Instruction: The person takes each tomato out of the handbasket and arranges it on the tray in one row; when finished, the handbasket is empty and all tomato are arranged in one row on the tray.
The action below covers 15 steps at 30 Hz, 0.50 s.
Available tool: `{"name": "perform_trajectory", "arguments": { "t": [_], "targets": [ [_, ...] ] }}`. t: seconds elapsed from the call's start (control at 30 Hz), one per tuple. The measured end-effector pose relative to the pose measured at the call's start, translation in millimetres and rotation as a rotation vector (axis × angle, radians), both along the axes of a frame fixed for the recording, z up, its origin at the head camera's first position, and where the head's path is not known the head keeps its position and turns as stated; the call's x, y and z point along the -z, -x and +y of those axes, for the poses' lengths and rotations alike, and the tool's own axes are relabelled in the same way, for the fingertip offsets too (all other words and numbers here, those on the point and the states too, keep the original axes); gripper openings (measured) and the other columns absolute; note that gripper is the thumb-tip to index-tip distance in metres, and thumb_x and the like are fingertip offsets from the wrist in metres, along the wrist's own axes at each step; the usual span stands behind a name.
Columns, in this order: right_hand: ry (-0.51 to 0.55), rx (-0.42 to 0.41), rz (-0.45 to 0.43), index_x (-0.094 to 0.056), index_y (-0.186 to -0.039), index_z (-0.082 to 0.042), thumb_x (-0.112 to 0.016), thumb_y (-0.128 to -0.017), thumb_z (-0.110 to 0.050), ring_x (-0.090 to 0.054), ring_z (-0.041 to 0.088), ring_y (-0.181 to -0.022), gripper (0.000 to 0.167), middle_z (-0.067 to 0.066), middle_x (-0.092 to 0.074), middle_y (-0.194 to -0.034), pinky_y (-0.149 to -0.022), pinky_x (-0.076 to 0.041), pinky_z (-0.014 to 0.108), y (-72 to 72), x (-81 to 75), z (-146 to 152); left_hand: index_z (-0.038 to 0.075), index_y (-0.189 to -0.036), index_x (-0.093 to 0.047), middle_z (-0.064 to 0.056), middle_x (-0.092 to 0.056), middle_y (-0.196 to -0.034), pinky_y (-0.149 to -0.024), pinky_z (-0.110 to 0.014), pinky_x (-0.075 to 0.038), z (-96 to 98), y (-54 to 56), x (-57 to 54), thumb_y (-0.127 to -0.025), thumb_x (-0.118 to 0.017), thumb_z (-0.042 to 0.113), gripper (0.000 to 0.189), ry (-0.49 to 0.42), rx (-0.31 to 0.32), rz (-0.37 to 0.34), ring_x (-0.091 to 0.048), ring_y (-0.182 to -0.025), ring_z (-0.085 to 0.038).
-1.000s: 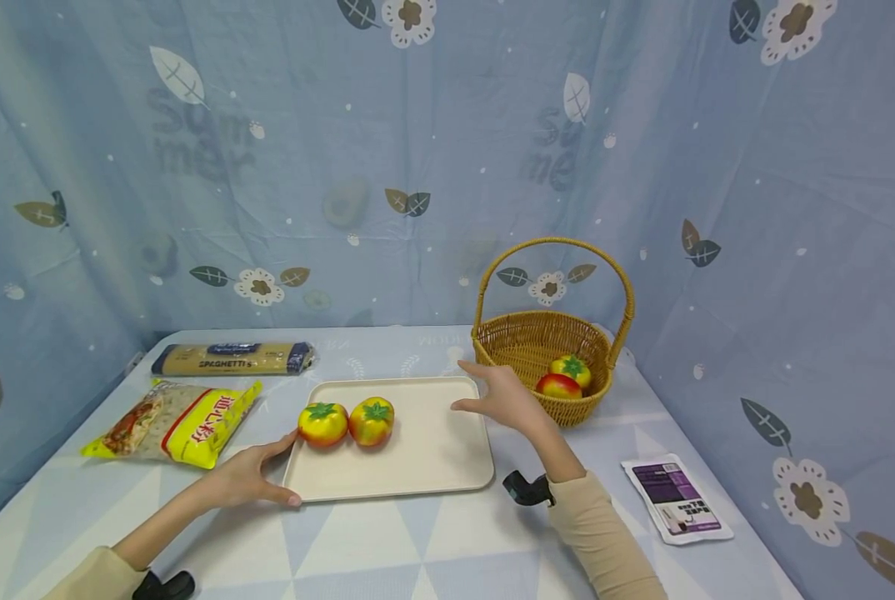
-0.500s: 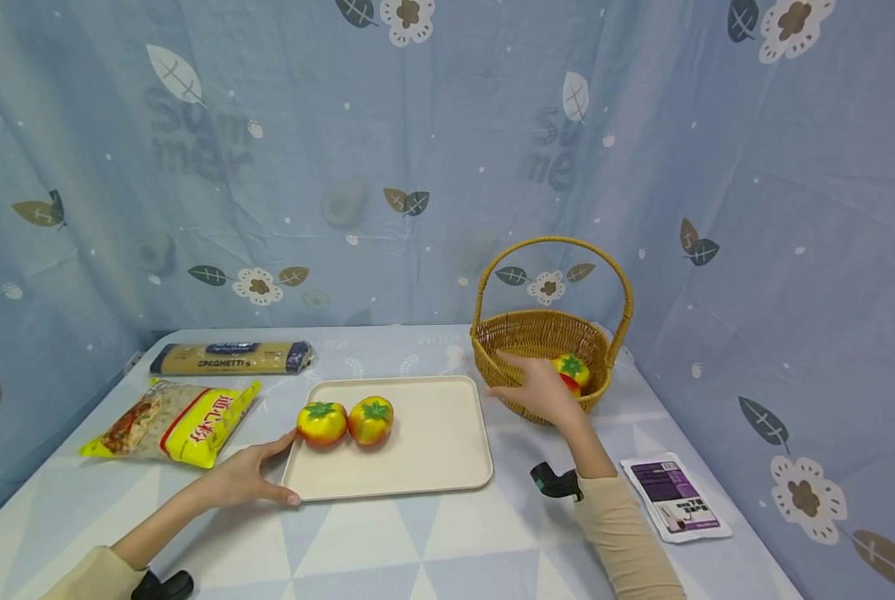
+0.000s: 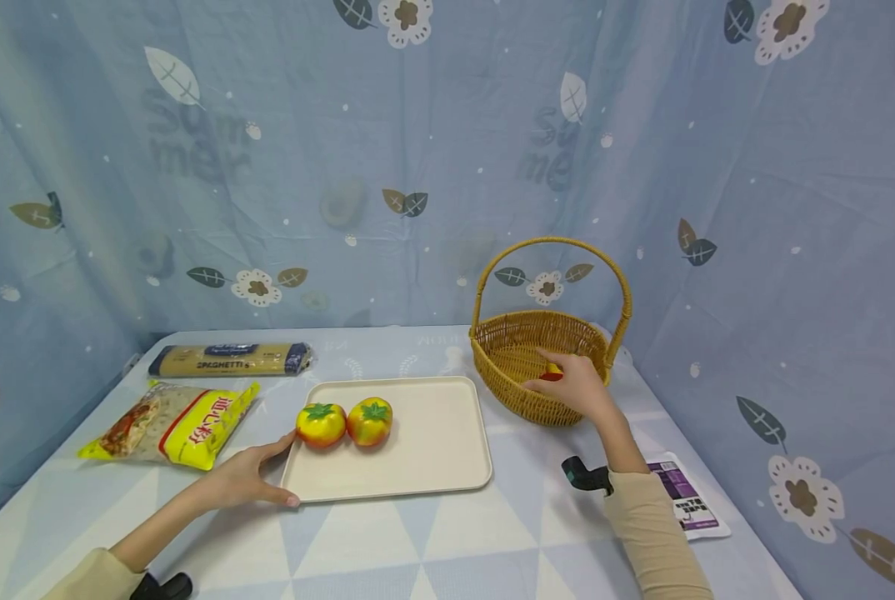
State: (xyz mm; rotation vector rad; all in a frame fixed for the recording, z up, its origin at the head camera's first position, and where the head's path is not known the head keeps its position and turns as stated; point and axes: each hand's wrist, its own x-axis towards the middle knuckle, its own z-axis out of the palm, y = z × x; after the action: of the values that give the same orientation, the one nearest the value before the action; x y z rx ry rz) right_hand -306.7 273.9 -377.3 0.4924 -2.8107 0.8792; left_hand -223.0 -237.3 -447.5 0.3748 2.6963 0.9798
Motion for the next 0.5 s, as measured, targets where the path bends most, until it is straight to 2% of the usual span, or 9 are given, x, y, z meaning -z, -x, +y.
{"name": "perform_trajectory", "arguments": {
  "t": [0.1,0.2,0.23,0.33,0.4,0.43,0.5],
  "targets": [
    [-0.004,0.016,-0.013,-0.049,-0.139,0.000,-0.075,-0.083,-0.038,-0.039,0.014,-0.046,0.073,0.015,-0.065,-0.077,-0.048,-0.039,0.028,2.9,1.3,12.1,-0.006,-0.148,-0.027,-0.030,-0.030,-0.148,-0.108,-0.060,-0.029,0.0,0.1,0.0,-0.065,-0.087,0.045,0.115,0.004,0.003,0.005,-0.030,-0.135,-0.049],
    [-0.015,0.019,-0.017,-0.048,-0.139,0.001,-0.073,-0.086,-0.038,-0.037,0.014,-0.050,0.071,0.027,-0.066,-0.105,-0.056,-0.040,0.030,5.6,3.1,22.7,-0.006,-0.148,-0.027,-0.030,-0.031,-0.148,-0.108,-0.060,-0.029,0.1,-0.1,-0.1,-0.065,-0.087,0.045,0.115,0.005,0.008,0.014,-0.030,-0.134,-0.049],
    [-0.017,0.017,-0.019,-0.048,-0.140,0.002,-0.072,-0.087,-0.038,-0.037,0.013,-0.050,0.071,0.027,-0.066,-0.104,-0.056,-0.040,0.030,6.2,3.2,25.7,-0.007,-0.148,-0.027,-0.030,-0.031,-0.148,-0.108,-0.060,-0.029,0.1,-0.3,-0.2,-0.065,-0.087,0.045,0.115,0.004,0.009,0.016,-0.030,-0.134,-0.049],
    [-0.025,0.021,-0.030,-0.047,-0.140,0.003,-0.071,-0.088,-0.035,-0.035,0.014,-0.050,0.068,0.027,-0.063,-0.086,-0.054,-0.039,0.031,7.7,2.2,33.6,-0.007,-0.148,-0.027,-0.030,-0.031,-0.148,-0.108,-0.060,-0.029,0.0,-0.8,-0.3,-0.065,-0.087,0.045,0.115,0.001,0.013,0.020,-0.030,-0.134,-0.049],
    [-0.036,0.026,-0.029,-0.048,-0.140,0.002,-0.071,-0.089,-0.033,-0.042,0.018,-0.052,0.066,0.028,-0.063,-0.087,-0.055,-0.042,0.033,8.8,0.9,39.1,-0.007,-0.148,-0.027,-0.031,-0.031,-0.148,-0.108,-0.060,-0.029,-0.1,-1.1,-0.4,-0.065,-0.087,0.045,0.115,-0.003,0.013,0.020,-0.030,-0.134,-0.049],
    [-0.040,0.032,-0.031,-0.048,-0.139,0.002,-0.071,-0.089,-0.033,-0.044,0.021,-0.054,0.065,0.028,-0.062,-0.088,-0.055,-0.043,0.034,9.1,-0.1,41.9,-0.007,-0.148,-0.027,-0.031,-0.031,-0.148,-0.108,-0.060,-0.029,-0.2,-1.1,-0.4,-0.065,-0.087,0.045,0.115,-0.004,0.014,0.019,-0.030,-0.134,-0.049],
    [-0.057,0.034,-0.027,-0.049,-0.139,0.001,-0.071,-0.089,-0.033,-0.052,0.028,-0.066,0.064,0.031,-0.062,-0.112,-0.063,-0.046,0.038,11.2,-0.7,48.4,-0.007,-0.148,-0.027,-0.031,-0.031,-0.148,-0.108,-0.060,-0.029,-0.3,-1.0,-0.2,-0.065,-0.087,0.045,0.115,-0.006,0.013,0.014,-0.030,-0.134,-0.049]
  ]
}}
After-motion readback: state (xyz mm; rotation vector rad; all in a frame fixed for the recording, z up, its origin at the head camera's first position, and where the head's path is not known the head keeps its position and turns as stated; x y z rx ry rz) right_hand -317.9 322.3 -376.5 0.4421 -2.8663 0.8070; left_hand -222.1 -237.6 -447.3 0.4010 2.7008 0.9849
